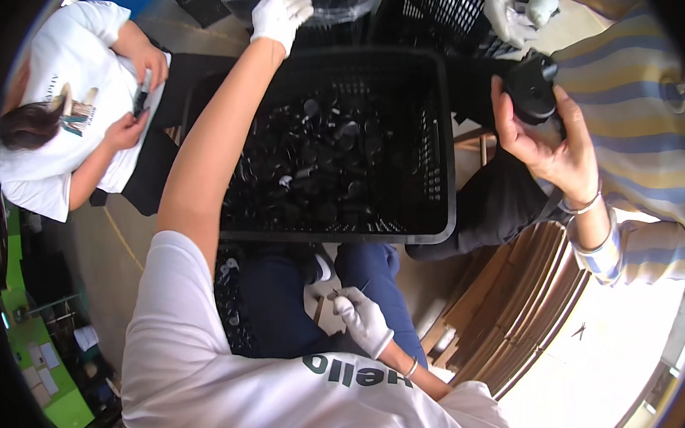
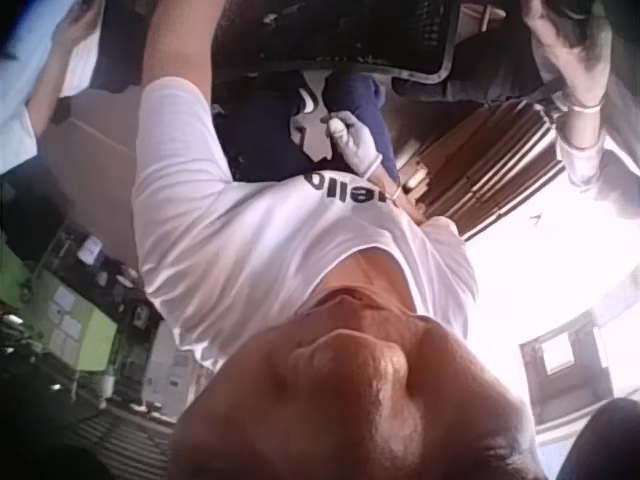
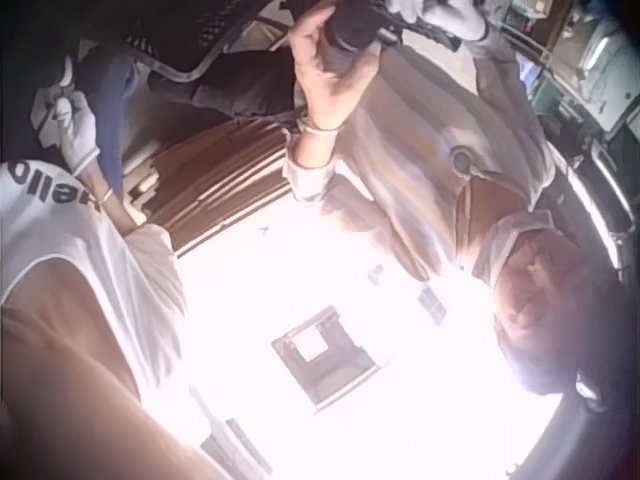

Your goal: The person repeatedly retrieves plastic components from a basket, trims excess material from each piece using a small blade, and deposits the finished components into a separate container.

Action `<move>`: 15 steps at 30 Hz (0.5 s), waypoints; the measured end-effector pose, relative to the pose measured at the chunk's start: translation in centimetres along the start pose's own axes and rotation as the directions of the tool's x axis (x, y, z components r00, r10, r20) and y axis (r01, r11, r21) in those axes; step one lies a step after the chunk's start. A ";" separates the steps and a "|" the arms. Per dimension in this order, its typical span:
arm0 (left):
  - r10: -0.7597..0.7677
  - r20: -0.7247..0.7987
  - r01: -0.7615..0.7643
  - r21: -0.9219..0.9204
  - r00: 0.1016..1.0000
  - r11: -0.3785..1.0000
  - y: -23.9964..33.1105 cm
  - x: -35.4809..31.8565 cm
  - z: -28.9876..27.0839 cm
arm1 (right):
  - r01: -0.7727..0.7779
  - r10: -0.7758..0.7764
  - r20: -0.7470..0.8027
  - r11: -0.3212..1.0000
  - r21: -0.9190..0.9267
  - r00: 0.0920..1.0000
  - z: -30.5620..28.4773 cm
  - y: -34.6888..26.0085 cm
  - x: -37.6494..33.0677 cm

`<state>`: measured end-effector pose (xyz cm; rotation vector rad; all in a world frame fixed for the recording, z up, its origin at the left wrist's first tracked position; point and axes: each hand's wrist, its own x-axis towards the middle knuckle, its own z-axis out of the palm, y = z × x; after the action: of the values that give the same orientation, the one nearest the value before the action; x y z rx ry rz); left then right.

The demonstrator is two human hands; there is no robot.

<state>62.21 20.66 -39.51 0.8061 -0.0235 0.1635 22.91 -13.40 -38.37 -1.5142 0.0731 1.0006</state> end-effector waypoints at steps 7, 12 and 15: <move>-0.240 -0.211 0.171 0.969 0.948 -0.178 -8.8 -20.5 -5.5 | -0.059 0.079 0.217 0.994 -0.097 0.973 1.9 1.8 0.8; -0.241 -0.195 0.073 0.896 0.951 -0.438 -12.8 -18.1 -3.7 | -0.063 0.073 0.191 0.996 -0.060 0.979 1.8 2.8 0.6; -0.208 -0.150 0.024 0.861 0.967 -0.508 -15.2 -17.5 -3.8 | -0.171 0.167 0.173 0.985 0.010 0.971 1.3 2.4 0.4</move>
<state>47.17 10.70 -54.51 2.8790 0.1751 -0.2324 21.10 -12.67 -40.31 -1.4105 0.0931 1.2596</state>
